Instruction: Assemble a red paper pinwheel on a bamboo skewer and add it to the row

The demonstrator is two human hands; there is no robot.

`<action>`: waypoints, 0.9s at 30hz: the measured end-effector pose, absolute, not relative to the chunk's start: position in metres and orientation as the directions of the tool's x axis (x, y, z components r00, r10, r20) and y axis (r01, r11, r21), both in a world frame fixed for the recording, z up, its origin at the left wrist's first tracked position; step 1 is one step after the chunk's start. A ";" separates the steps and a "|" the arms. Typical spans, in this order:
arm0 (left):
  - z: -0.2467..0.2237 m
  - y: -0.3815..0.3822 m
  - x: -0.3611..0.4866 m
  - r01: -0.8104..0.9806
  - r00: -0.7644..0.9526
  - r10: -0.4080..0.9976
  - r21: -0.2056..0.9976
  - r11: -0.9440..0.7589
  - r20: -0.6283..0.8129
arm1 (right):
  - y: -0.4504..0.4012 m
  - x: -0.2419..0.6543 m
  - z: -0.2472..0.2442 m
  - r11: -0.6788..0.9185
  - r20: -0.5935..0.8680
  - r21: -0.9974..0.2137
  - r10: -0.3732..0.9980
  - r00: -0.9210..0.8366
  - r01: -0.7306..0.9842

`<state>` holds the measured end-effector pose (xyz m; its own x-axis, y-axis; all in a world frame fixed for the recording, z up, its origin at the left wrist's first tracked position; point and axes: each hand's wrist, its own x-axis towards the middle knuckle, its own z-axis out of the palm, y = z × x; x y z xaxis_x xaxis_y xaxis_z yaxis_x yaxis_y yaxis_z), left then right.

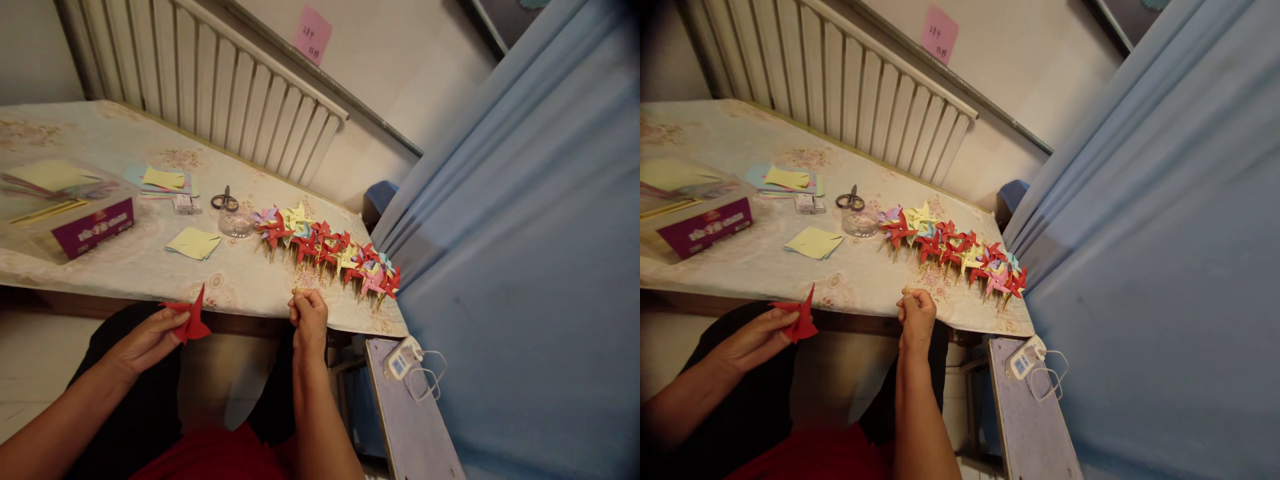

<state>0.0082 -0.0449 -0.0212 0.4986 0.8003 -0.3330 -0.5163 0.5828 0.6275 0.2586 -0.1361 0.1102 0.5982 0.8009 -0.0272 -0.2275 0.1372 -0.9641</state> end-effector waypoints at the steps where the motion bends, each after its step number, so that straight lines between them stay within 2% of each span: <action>1: -0.021 -0.045 0.008 -0.512 0.496 0.801 0.631 0.582 -0.336 | -0.136 0.259 0.110 0.137 -0.028 -0.964 0.801 0.598 -0.229; 27: -0.020 -0.045 0.011 -0.490 0.493 0.813 0.673 0.554 -0.311 | -0.136 0.261 0.110 0.148 -0.051 -0.948 0.806 0.590 -0.283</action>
<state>0.0108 -0.0453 -0.0200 0.4926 0.8128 -0.3111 -0.4897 0.5543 0.6730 0.2614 -0.1364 0.1099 0.5899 0.8059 -0.0505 -0.2831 0.1478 -0.9476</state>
